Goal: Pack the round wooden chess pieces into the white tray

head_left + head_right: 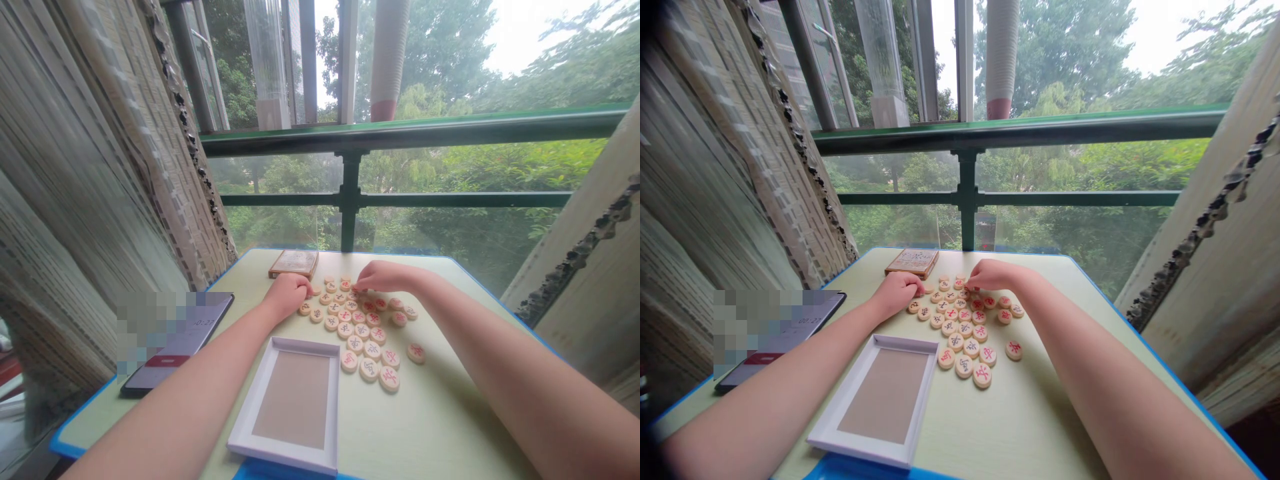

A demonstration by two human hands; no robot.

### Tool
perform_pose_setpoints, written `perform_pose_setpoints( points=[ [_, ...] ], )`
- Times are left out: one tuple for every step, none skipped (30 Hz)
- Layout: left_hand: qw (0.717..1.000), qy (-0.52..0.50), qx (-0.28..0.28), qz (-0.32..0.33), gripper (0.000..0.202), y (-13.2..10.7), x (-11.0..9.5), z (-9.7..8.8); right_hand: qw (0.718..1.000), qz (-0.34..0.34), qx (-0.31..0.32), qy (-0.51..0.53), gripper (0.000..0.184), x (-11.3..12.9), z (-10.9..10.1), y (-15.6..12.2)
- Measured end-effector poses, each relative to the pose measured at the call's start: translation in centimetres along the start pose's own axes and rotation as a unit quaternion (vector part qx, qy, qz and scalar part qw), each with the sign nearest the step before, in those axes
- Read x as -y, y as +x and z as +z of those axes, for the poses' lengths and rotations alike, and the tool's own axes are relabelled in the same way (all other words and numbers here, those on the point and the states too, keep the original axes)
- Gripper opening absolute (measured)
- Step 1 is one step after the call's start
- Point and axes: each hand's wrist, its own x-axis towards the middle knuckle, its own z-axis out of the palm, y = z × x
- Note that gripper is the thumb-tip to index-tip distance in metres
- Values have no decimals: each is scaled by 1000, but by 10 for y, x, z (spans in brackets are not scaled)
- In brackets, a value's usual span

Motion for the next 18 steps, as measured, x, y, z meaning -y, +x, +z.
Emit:
perform_pose_setpoints(
  points=[
    [1000,5,1,1,26,0,-1,-1,1000,3,-4,-1,27,1,0,0],
    [1000,8,1,2,27,-1,-2,-1,1000,4,-8,-2,27,1,1,1],
    [1000,9,2,1,27,-1,-3,-2,1000,5,-10,-3,28,1,2,1],
    [1000,9,2,-1,27,-1,-4,-2,1000,7,-11,-5,28,1,2,2],
    [1000,9,2,-1,27,-1,-4,-2,1000,9,-11,-7,29,1,3,3],
    [1000,9,3,-1,27,-1,-4,-2,1000,13,-12,-9,29,1,4,3],
    [1000,8,4,-1,27,-2,-4,-2,1000,19,-13,-9,29,1,4,4],
    [1000,8,4,-2,27,-2,-4,-2,1000,26,-15,-9,29,1,5,4],
    [1000,7,4,-3,27,-2,-4,-2,999,32,-17,-10,28,1,5,4],
    [1000,6,4,-5,27,-2,-4,-2,999,37,-18,-15,28,0,6,4],
    [1000,5,4,-7,27,-2,-4,-2,999,40,-19,-27,27,0,6,4],
    [1000,4,4,-8,27,-2,-4,-2,998,42,-21,-45,26,0,5,4],
    [1000,4,4,-9,27,-2,-4,-2,997,41,-26,-65,24,0,5,3],
    [1000,5,4,-8,27,-2,-3,-2,995,38,-33,-83,23,0,5,3],
    [1000,7,5,-7,27,-2,-3,-2,994,34,-44,-94,22,1,5,3],
    [1000,9,5,-5,26,-2,-3,-2,993,28,-59,-96,21,1,6,4],
    [1000,12,5,-3,26,-1,-3,-2,993,20,-80,-90,21,2,7,4],
    [1000,13,6,-1,26,-1,-3,-1,991,9,-104,-80,22,4,9,6]
  ],
)
